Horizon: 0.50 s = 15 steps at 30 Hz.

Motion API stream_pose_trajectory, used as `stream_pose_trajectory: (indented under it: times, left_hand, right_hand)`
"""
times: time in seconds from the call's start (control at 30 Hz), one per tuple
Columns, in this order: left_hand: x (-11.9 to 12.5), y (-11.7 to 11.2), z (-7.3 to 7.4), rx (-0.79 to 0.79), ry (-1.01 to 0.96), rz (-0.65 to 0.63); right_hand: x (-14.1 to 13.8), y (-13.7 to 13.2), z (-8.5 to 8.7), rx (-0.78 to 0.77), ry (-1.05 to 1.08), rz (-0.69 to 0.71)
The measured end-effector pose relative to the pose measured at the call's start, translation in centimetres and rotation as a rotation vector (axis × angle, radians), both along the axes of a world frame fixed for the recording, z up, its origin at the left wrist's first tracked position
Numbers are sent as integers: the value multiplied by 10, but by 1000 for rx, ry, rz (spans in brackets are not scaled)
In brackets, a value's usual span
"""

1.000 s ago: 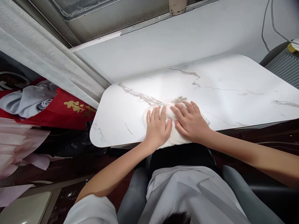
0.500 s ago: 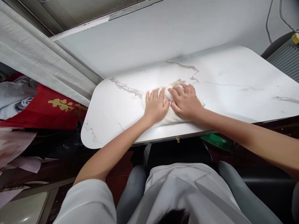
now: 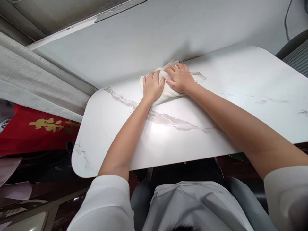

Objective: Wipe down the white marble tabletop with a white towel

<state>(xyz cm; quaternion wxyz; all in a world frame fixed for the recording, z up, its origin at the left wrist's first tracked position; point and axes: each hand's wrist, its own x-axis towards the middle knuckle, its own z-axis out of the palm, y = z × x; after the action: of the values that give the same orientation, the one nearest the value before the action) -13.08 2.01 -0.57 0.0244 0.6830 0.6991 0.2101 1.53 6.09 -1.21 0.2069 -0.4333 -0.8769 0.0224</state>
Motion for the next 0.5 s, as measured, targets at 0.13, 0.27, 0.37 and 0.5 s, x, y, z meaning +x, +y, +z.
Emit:
stream_pose_trajectory:
  times: [0.13, 0.27, 0.37, 0.5]
  left_hand:
    - [-6, 32, -2, 34, -5, -19]
    - [-11, 50, -5, 63, 3, -3]
    - [-12, 54, -6, 67, -5, 6]
    - [-10, 50, -5, 40, -21, 13]
  right_hand:
    - [-8, 39, -11, -8, 82, -15]
    - [-16, 65, -17, 11, 91, -66]
    - [-17, 71, -16, 32, 99, -70]
    - [-14, 62, -11, 65, 86, -50]
